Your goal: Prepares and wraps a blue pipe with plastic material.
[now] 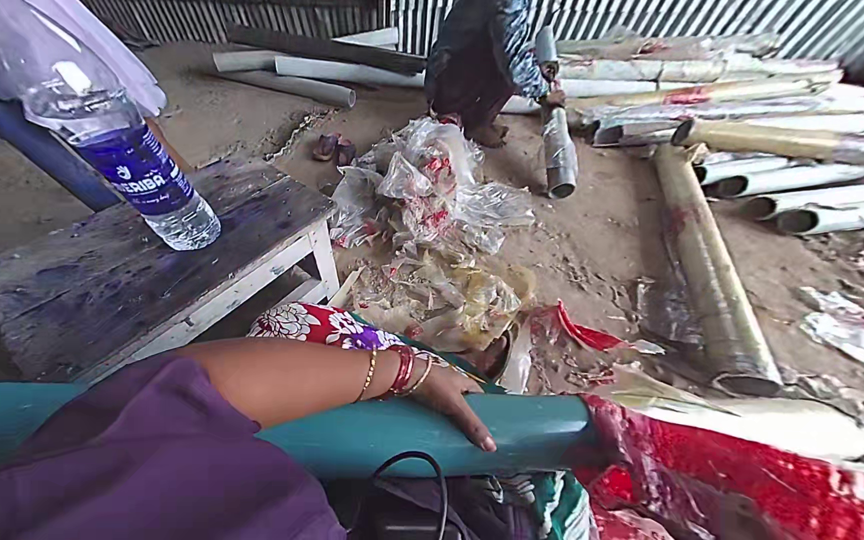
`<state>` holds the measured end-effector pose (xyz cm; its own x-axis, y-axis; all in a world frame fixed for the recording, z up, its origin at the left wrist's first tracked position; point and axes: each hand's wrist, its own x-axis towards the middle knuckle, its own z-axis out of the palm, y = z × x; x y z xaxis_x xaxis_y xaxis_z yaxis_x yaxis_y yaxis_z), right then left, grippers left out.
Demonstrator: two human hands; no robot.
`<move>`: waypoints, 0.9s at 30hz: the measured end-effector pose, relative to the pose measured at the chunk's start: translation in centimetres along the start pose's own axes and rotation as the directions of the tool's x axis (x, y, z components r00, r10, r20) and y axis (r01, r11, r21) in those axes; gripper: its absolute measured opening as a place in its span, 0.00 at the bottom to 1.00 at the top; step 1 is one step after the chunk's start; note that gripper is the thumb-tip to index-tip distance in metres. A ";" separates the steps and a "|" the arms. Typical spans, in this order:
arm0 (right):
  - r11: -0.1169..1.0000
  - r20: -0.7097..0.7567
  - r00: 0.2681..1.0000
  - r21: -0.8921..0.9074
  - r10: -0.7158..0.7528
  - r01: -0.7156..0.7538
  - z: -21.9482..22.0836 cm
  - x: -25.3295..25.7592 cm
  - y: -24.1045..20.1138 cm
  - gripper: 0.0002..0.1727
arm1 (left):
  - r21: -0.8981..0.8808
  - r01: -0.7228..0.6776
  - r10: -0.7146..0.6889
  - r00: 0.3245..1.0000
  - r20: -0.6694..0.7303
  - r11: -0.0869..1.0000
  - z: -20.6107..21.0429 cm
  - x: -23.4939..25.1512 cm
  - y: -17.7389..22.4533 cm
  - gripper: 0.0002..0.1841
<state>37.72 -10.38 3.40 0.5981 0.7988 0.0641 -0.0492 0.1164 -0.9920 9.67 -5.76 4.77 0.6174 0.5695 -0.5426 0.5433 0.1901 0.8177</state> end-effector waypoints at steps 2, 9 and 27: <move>1.000 0.035 0.999 0.012 -0.027 0.027 1.3 -0.6 -0.9 0.13 | -0.116 0.013 -0.010 1.000 0.023 0.993 -0.4 -1.5 -0.7 0.34; 0.901 0.356 0.879 -0.174 -0.318 0.397 6.6 -2.9 -0.3 0.09 | 0.144 0.082 -0.030 0.944 -0.329 0.986 -0.1 -8.0 -8.2 0.32; 0.697 0.881 0.456 -0.406 0.126 0.591 23.1 -3.7 0.1 0.11 | 0.288 0.308 0.058 0.585 -0.809 0.907 3.8 -12.9 -13.7 0.30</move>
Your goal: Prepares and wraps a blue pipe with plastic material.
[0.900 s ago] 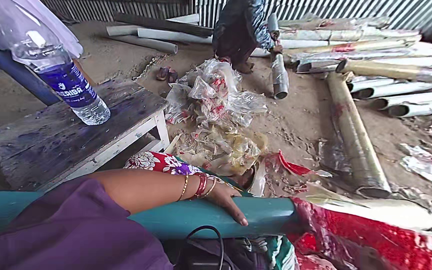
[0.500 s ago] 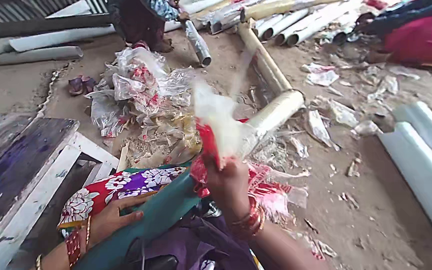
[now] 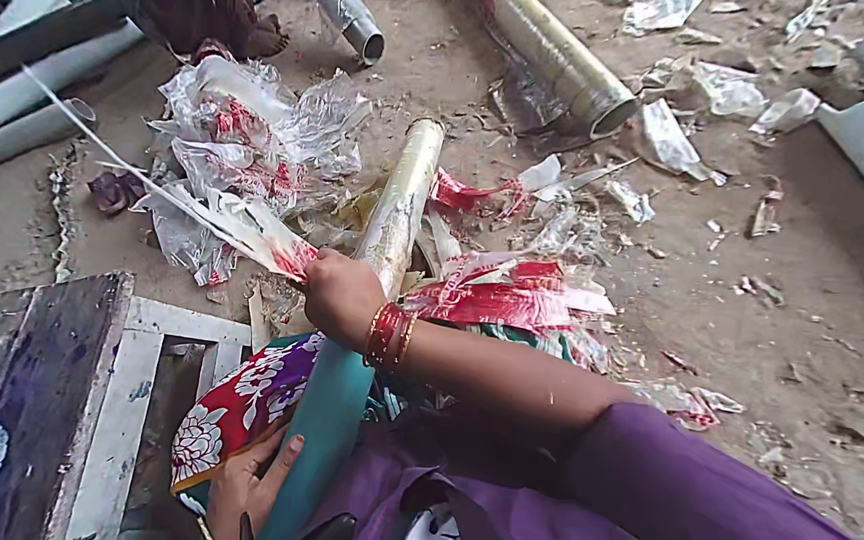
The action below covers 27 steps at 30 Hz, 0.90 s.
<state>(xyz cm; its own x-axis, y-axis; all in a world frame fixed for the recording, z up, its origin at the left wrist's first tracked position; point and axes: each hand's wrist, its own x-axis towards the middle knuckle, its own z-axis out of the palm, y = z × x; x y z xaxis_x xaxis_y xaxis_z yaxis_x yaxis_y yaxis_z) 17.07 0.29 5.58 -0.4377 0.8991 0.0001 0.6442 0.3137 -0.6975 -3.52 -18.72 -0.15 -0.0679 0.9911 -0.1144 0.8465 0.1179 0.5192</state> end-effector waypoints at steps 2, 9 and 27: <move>1.000 0.083 0.997 0.030 -0.009 0.007 0.0 2.4 0.7 0.20 | 0.222 -0.160 0.201 0.963 -0.179 0.962 0.5 0.7 0.3 0.30; 0.708 0.271 0.962 0.677 0.015 -0.202 -1.8 5.4 6.4 0.26 | 0.358 -0.580 0.655 0.744 -0.134 0.732 0.8 9.7 5.3 0.26; 0.995 0.145 0.989 -0.098 0.012 0.002 2.3 1.1 12.8 0.49 | 0.134 -0.513 0.434 0.817 0.378 0.848 0.0 26.2 6.1 0.24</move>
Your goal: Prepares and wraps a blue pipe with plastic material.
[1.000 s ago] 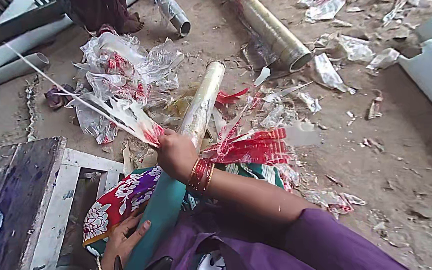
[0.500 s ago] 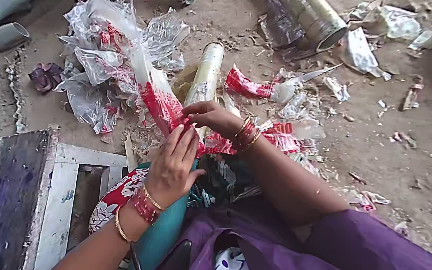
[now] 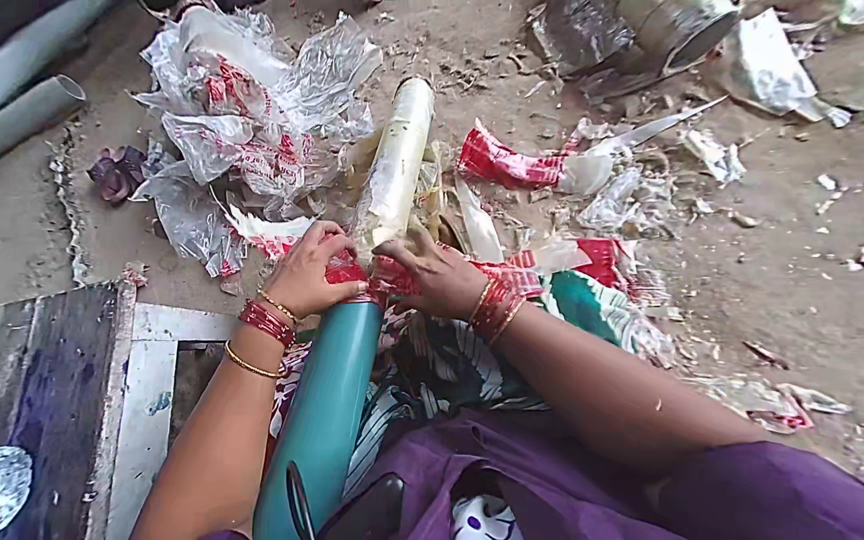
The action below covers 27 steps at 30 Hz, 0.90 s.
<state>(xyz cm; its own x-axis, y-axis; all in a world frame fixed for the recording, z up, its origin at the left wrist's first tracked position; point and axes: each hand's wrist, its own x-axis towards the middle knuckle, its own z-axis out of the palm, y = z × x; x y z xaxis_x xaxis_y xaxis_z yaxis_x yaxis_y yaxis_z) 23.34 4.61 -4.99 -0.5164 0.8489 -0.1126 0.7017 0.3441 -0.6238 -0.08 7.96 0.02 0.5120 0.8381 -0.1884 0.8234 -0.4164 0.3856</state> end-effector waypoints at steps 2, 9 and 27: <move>0.986 -0.123 0.979 -0.060 -0.161 0.155 0.7 0.2 0.3 0.36 | 0.022 -0.163 0.165 0.976 -0.143 0.986 0.7 -0.3 -0.3 0.18; 0.974 -0.210 0.968 -0.208 -0.140 0.095 -1.1 -0.4 0.1 0.25 | 0.065 -0.207 0.216 0.949 -0.229 0.976 3.3 1.1 2.8 0.23; 0.962 0.269 0.931 -0.184 0.245 -0.200 -2.3 -7.0 -9.6 0.18 | -0.229 -0.052 0.014 0.987 -0.162 0.972 5.7 1.5 0.0 0.24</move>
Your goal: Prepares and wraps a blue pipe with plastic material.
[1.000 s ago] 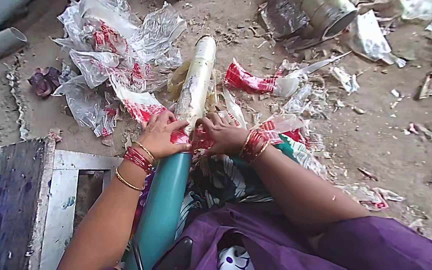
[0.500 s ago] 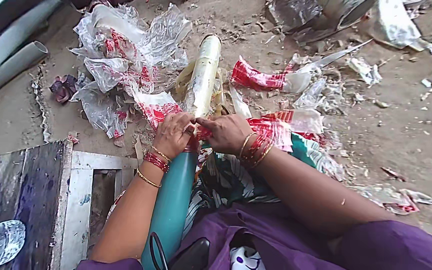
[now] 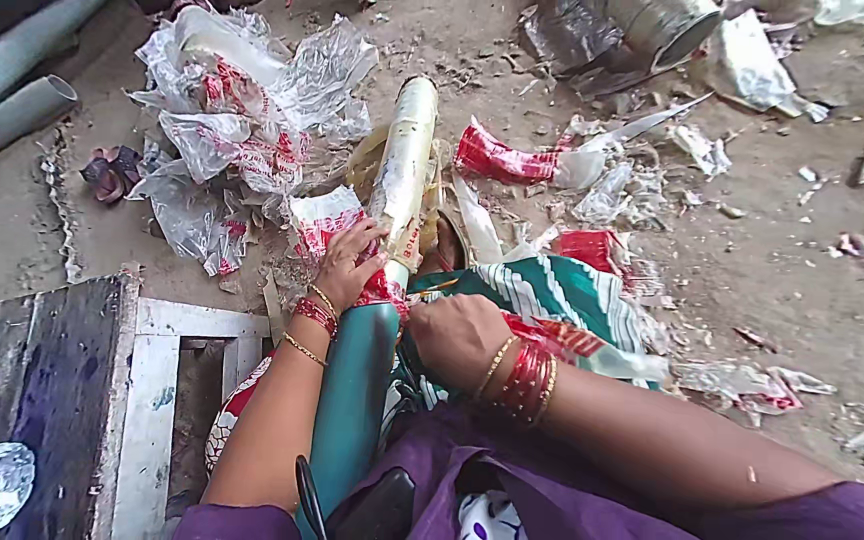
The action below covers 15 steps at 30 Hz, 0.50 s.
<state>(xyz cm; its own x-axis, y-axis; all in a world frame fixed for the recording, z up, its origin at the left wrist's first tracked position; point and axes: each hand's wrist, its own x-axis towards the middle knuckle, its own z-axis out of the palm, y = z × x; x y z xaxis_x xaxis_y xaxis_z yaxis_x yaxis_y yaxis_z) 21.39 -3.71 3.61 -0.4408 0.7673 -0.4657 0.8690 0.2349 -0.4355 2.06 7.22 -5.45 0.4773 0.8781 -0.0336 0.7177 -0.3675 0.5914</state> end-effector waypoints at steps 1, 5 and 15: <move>0.997 0.006 0.998 0.034 -0.067 0.067 0.0 -1.6 -0.4 0.20 | -0.029 0.020 -0.020 1.000 -0.003 0.999 -0.1 -0.3 -0.2 0.24; 0.983 -0.547 0.817 -0.100 -0.182 0.151 -0.2 -8.9 2.2 0.15 | -0.305 0.159 -0.173 0.985 -0.019 0.939 0.1 -1.4 -3.4 0.26; 0.967 -0.497 0.833 0.047 0.242 -0.252 -6.2 -3.1 15.3 0.42 | 0.254 -0.166 0.222 0.951 -0.214 0.953 -0.7 -1.5 -2.5 0.37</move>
<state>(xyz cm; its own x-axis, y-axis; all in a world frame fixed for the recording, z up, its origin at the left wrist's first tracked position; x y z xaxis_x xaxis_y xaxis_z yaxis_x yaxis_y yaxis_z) 37.43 1.19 3.21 -0.0456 0.9928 -0.1106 0.9405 0.0053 -0.3397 -0.80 7.05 -6.32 0.5050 0.8191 0.2720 0.7335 -0.5734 0.3649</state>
